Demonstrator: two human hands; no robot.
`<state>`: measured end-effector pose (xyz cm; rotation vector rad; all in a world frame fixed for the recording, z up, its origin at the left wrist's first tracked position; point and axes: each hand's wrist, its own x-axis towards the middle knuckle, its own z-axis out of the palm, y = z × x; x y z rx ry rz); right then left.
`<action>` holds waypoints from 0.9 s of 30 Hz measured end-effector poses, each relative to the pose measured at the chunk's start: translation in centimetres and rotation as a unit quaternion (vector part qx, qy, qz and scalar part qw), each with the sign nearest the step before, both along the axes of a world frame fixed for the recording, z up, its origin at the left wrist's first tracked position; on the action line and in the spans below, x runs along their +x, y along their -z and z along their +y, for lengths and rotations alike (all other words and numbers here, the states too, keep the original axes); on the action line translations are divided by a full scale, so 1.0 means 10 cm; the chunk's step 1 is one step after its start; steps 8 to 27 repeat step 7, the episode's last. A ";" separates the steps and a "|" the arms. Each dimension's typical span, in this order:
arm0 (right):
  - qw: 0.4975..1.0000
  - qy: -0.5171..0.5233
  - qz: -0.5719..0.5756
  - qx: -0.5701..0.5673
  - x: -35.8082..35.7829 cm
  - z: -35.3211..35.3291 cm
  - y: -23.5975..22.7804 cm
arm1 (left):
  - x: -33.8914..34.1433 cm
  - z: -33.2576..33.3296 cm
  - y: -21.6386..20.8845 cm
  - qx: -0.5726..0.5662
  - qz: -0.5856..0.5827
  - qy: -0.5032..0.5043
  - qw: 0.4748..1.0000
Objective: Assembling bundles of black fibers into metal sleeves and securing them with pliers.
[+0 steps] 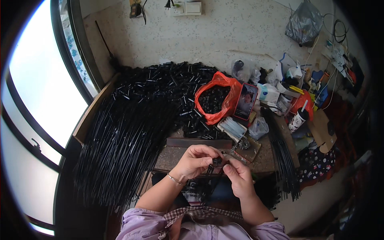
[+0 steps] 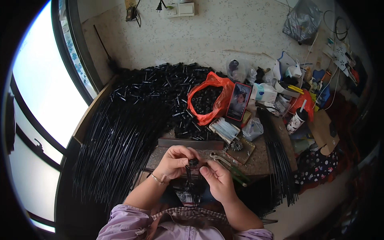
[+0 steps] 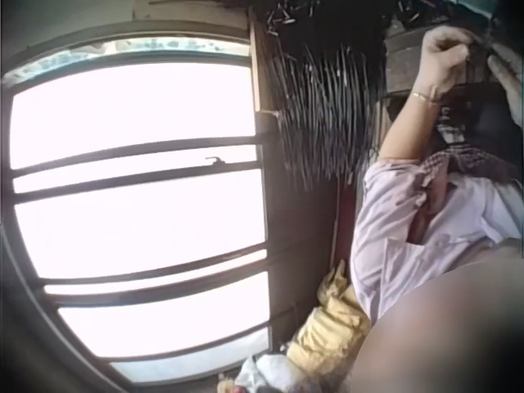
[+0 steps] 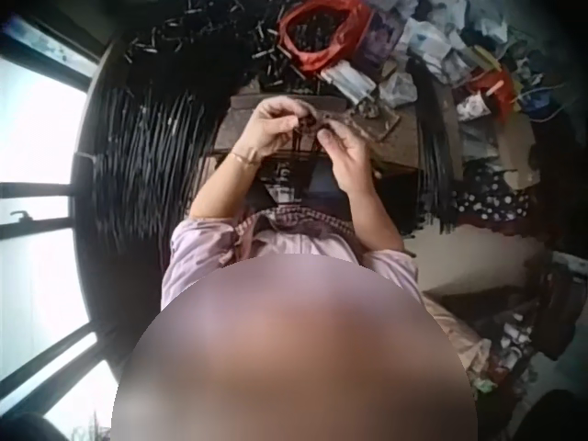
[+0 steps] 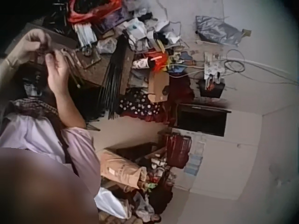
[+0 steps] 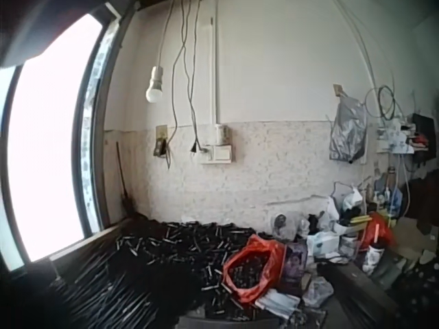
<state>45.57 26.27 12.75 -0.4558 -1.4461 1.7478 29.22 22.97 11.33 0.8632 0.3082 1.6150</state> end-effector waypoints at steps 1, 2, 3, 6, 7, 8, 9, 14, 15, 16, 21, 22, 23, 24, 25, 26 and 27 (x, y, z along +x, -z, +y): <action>1.000 -0.002 -0.003 -0.004 0.02 -0.02 0.00 | 0.00 -0.07 -0.02 -0.004 -0.003 -0.002 1.000; 0.996 -0.078 0.030 -0.033 0.04 -0.01 0.00 | 0.00 -0.14 -0.07 0.010 -0.005 0.021 1.000; 0.984 -0.155 0.065 -0.061 0.04 -0.01 0.01 | -0.01 -0.20 -0.10 0.026 -0.004 0.043 0.999; 0.984 -0.149 0.082 -0.059 -0.02 -0.13 0.00 | -0.04 -0.32 -0.04 0.018 -0.001 0.035 0.999; 0.985 -0.135 0.093 -0.050 -0.05 -0.18 0.00 | -0.05 -0.35 -0.03 0.017 0.004 0.034 0.999; 0.985 -0.135 0.093 -0.050 -0.05 -0.18 0.00 | -0.05 -0.35 -0.03 0.017 0.004 0.034 0.999; 0.985 -0.135 0.093 -0.050 -0.05 -0.18 0.00 | -0.05 -0.35 -0.03 0.017 0.004 0.034 0.999; 0.985 -0.135 0.093 -0.050 -0.05 -0.18 0.00 | -0.05 -0.35 -0.03 0.017 0.004 0.034 0.999; 0.985 -0.135 0.093 -0.050 -0.05 -0.18 0.00 | -0.05 -0.35 -0.03 0.017 0.004 0.034 0.999; 0.985 -0.135 0.093 -0.050 -0.05 -0.18 0.00 | -0.05 -0.35 -0.03 0.017 0.004 0.034 0.999; 0.985 -0.135 0.093 -0.050 -0.05 -0.18 0.00 | -0.05 -0.35 -0.03 0.017 0.004 0.034 0.999; 0.985 -0.135 0.093 -0.050 -0.05 -0.18 0.00 | -0.05 -0.35 -0.03 0.017 0.004 0.034 0.999; 0.985 -0.135 0.093 -0.050 -0.05 -0.18 0.00 | -0.05 -0.35 -0.03 0.017 0.004 0.034 0.999; 0.985 -0.135 0.093 -0.050 -0.05 -0.18 0.00 | -0.05 -0.35 -0.03 0.017 0.004 0.034 0.999; 0.985 -0.135 0.093 -0.050 -0.05 -0.18 0.00 | -0.05 -0.35 -0.03 0.017 0.004 0.034 0.999; 0.985 -0.135 0.093 -0.050 -0.05 -0.18 0.00 | -0.05 -0.35 -0.03 0.017 0.004 0.034 0.999; 0.985 -0.135 0.093 -0.050 -0.05 -0.18 0.00 | -0.05 -0.35 -0.03 0.017 0.004 0.034 0.999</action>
